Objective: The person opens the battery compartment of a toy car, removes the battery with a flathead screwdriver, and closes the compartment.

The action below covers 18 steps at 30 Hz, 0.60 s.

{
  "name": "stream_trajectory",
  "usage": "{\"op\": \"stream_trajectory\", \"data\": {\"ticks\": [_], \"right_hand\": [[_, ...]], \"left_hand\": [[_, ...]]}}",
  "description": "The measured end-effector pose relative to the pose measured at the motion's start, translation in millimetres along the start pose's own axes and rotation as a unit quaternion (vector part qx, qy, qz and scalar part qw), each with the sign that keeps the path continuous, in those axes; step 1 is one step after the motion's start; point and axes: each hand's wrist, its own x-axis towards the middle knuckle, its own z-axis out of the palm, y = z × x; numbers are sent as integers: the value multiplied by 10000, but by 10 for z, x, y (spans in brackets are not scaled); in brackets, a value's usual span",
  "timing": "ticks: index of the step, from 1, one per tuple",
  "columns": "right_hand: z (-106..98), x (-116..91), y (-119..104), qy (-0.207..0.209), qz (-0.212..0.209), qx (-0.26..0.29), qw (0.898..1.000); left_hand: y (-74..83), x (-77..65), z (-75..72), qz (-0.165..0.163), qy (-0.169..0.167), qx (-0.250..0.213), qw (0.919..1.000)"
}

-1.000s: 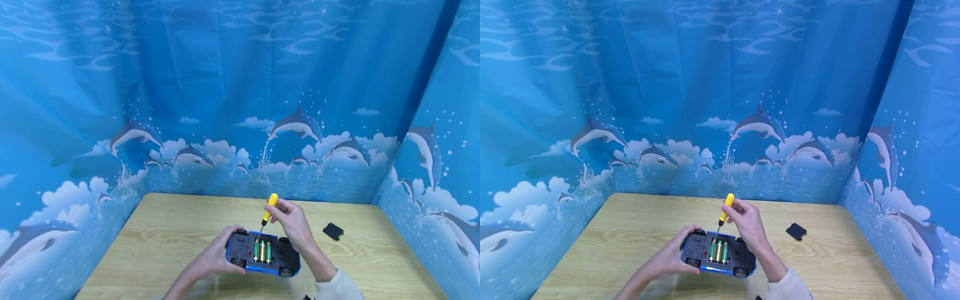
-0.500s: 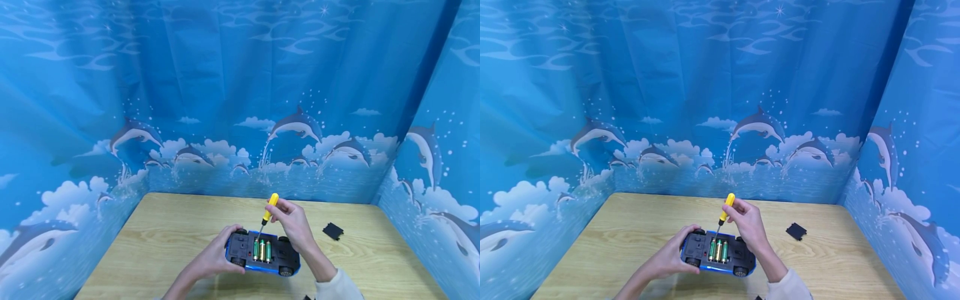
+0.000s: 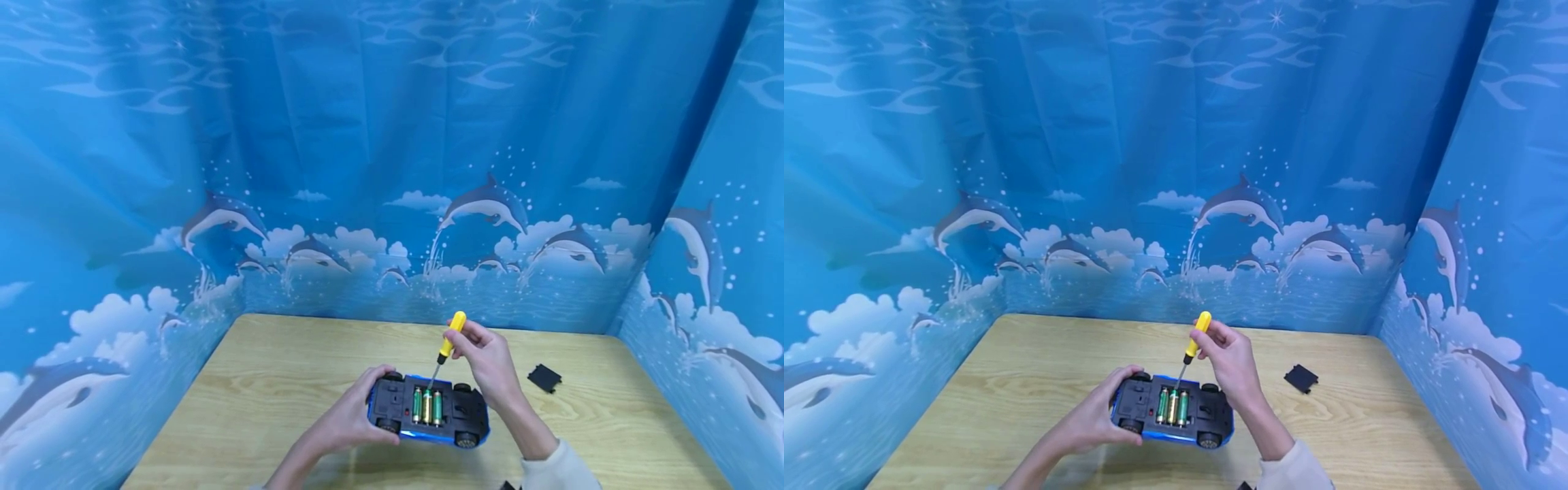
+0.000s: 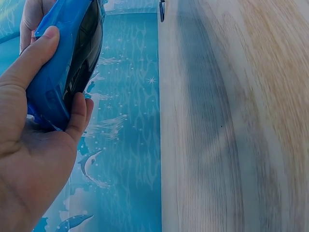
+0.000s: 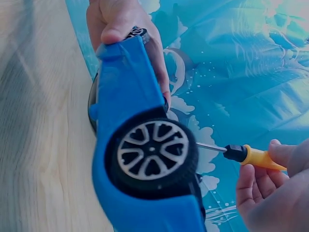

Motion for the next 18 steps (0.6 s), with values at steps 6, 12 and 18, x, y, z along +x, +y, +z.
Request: {"op": "stream_trajectory", "data": {"ticks": [6, 12, 18], "right_hand": [[14, -10, 13, -139, 121, -70, 9998], [22, -21, 26, -298, -24, -112, 9995], [28, -10, 16, -404, -118, -365, 9984]], "left_hand": [[-8, 9, 0, 30, -8, -8, 10000], [-35, 0, 8, -3, 8, -5, 10000], [-54, 0, 27, 52, 51, -18, 10000]]}}
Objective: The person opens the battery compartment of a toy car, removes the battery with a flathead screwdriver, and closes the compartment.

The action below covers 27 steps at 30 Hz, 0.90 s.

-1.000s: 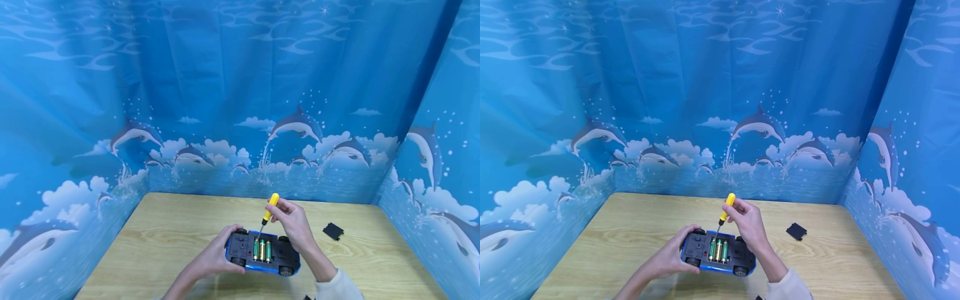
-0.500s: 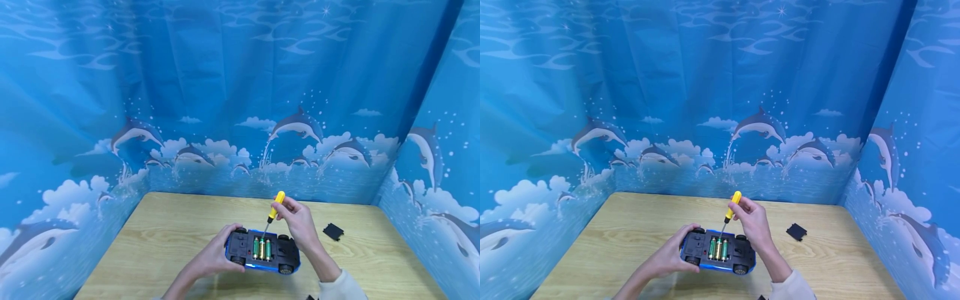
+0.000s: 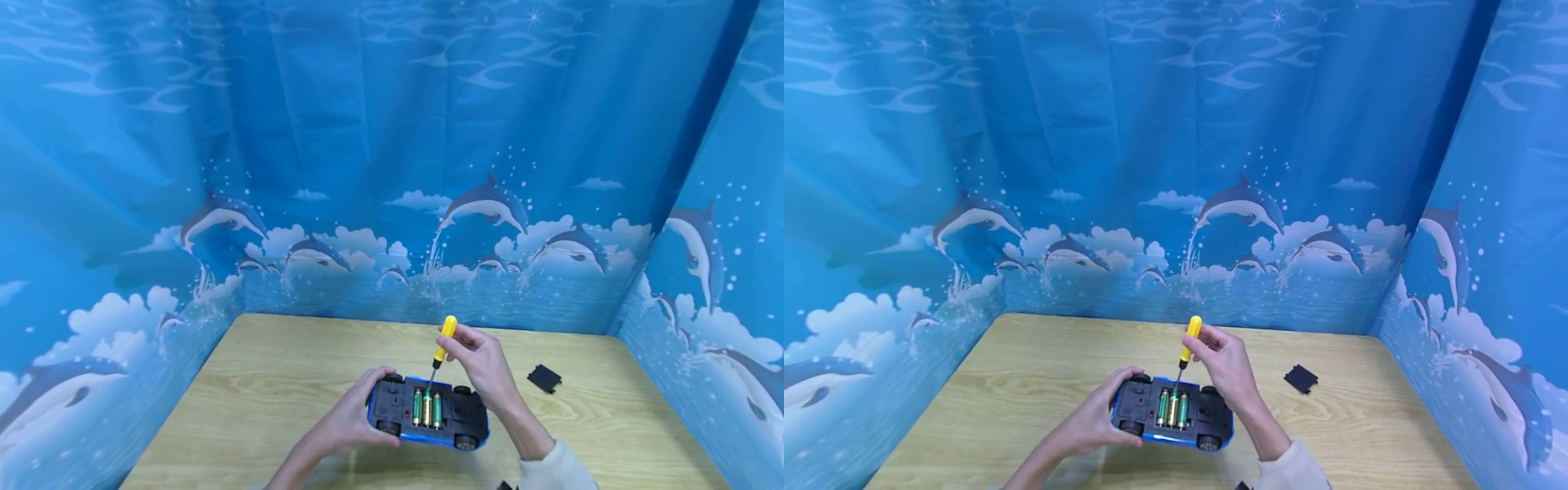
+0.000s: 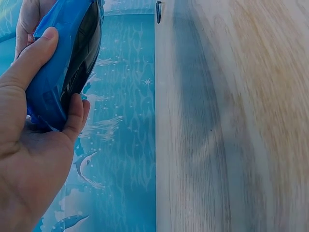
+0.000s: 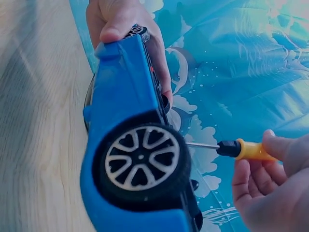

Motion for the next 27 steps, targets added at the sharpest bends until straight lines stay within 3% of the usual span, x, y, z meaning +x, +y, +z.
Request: {"op": "stream_trajectory", "data": {"ticks": [6, 16, 27], "right_hand": [[34, 86, 18, 41, 240, -67, 9997], [36, 221, 122, 143, 718, -17, 9973], [19, 338, 240, -213, 1125, 253, 9931]], "left_hand": [[16, -14, 17, 115, -67, -6, 9999], [51, -36, 30, 14, -89, -170, 9998], [46, -25, 43, 107, -86, -207, 9997]]}}
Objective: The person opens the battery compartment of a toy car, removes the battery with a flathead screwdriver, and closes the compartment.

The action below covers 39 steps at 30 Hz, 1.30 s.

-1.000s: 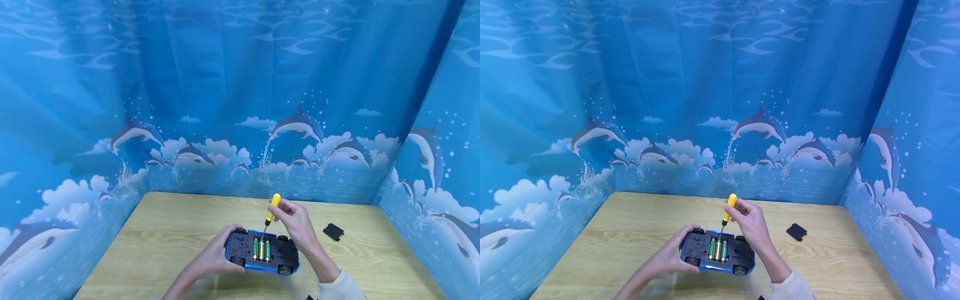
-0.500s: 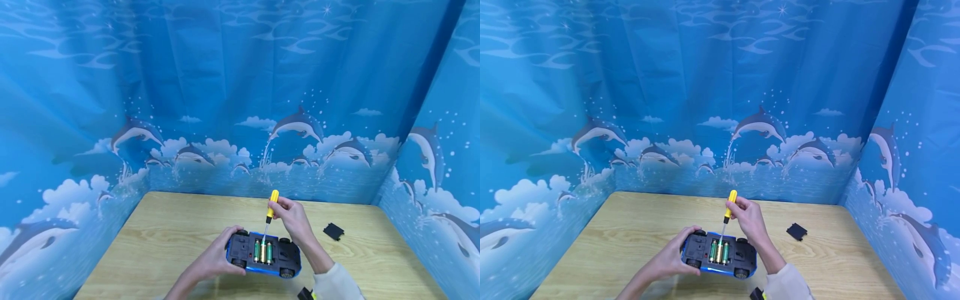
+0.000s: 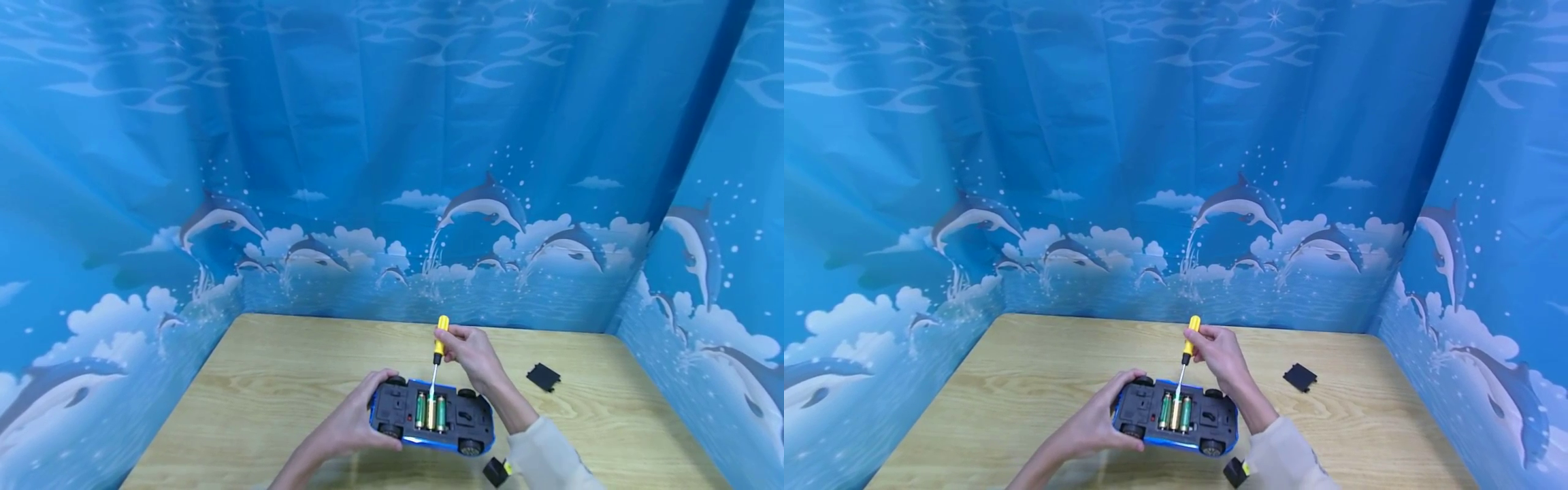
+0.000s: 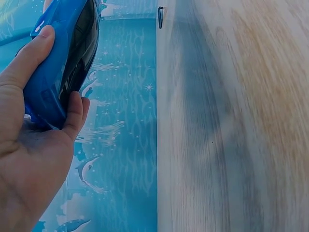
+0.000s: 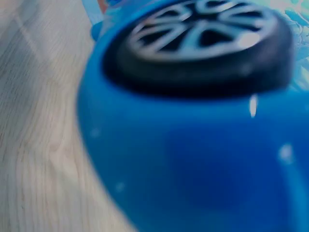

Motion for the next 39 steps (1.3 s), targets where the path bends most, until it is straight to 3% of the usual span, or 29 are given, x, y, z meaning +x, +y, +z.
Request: {"op": "stream_trajectory", "data": {"ticks": [3, 11, 14, 21, 27, 32, 39], "right_hand": [[-14, 0, 4, -3, -146, -64, 9999], [0, -136, -54, 179, -1045, -481, 9932], [6, -146, -47, 139, -963, -390, 9945], [1, -56, 25, -88, -291, 21, 9995], [22, -15, 48, -127, -137, 158, 9997], [-21, -65, 22, 157, -237, 271, 9992], [-86, -280, -46, 891, -864, 847, 9887]], "left_hand": [[0, -2, -2, -39, -1, 34, 10000], [4, -2, -28, -143, 2, 85, 9999], [3, -2, -23, -190, -71, 88, 9998], [0, 0, 2, -120, -103, 41, 9999], [9, 4, 8, -83, -104, -47, 9999], [22, -1, 3, -202, -35, 26, 9998], [38, 14, -11, -350, 75, 34, 9994]]}}
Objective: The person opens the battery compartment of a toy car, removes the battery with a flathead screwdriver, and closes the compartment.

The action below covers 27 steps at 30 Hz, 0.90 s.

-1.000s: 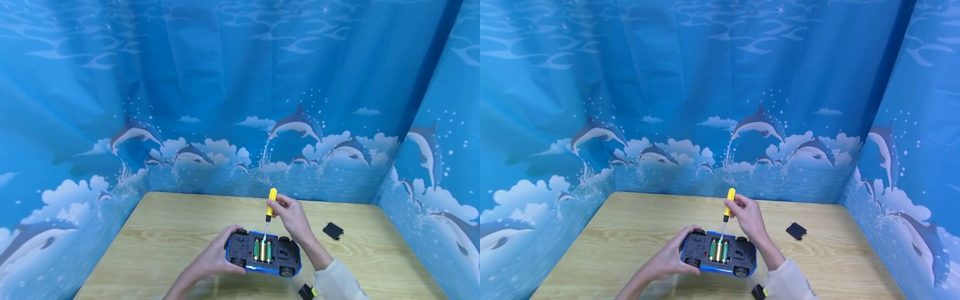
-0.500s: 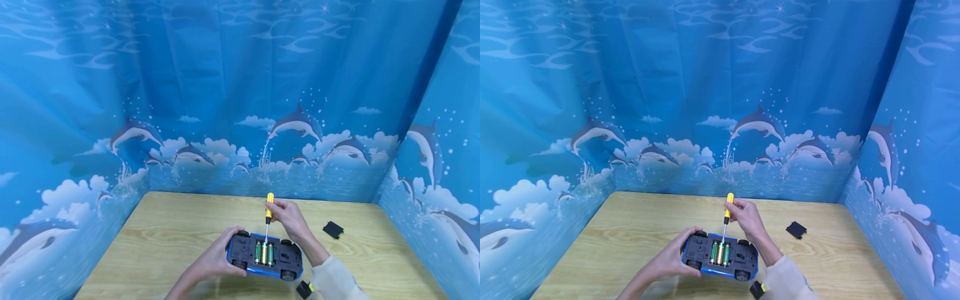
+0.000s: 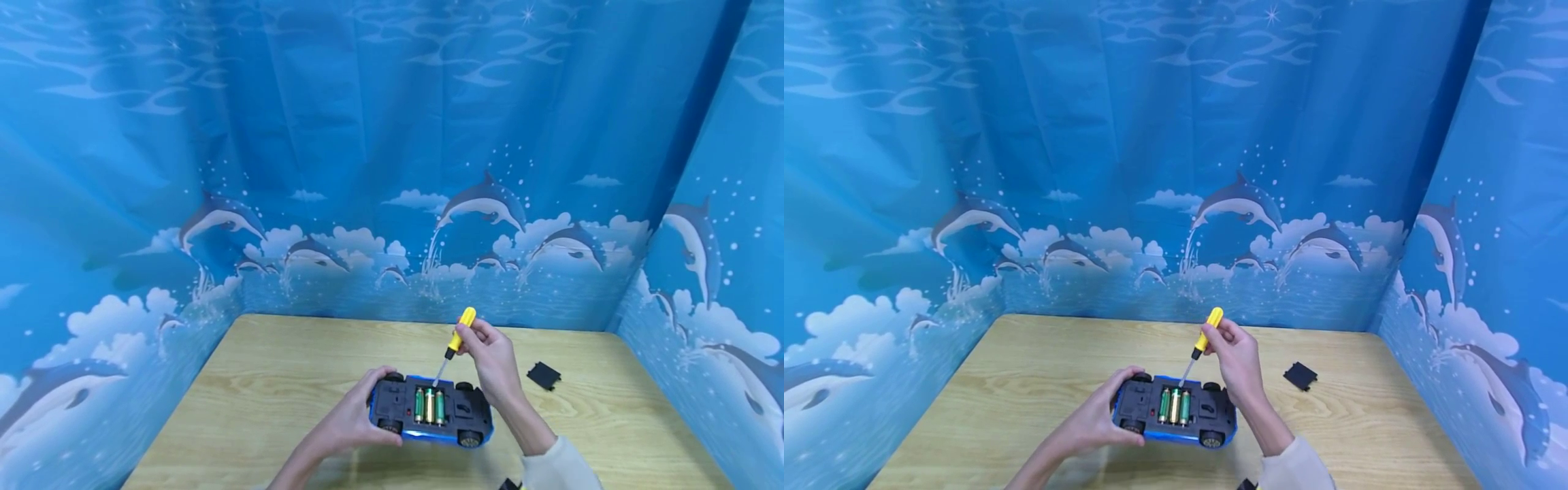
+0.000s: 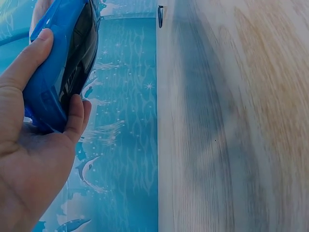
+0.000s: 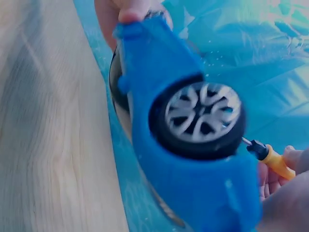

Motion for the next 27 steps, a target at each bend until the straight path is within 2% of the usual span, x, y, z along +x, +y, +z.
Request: {"op": "stream_trajectory", "data": {"ticks": [3, 8, 14, 27], "right_hand": [[-31, -107, -43, 60, -165, -33, 9998], [-47, -319, -103, -101, -505, -338, 9981], [-6, -514, -102, -302, -915, -319, 9948], [87, -644, -4, -500, -1106, -286, 9922]], "left_hand": [[-7, 6, 0, -22, 32, -2, 10000], [-5, 17, -8, -131, 47, 8, 9999], [-2, 30, -21, -159, 44, -14, 9999], [10, 35, -20, -57, 70, -79, 9999]]}}
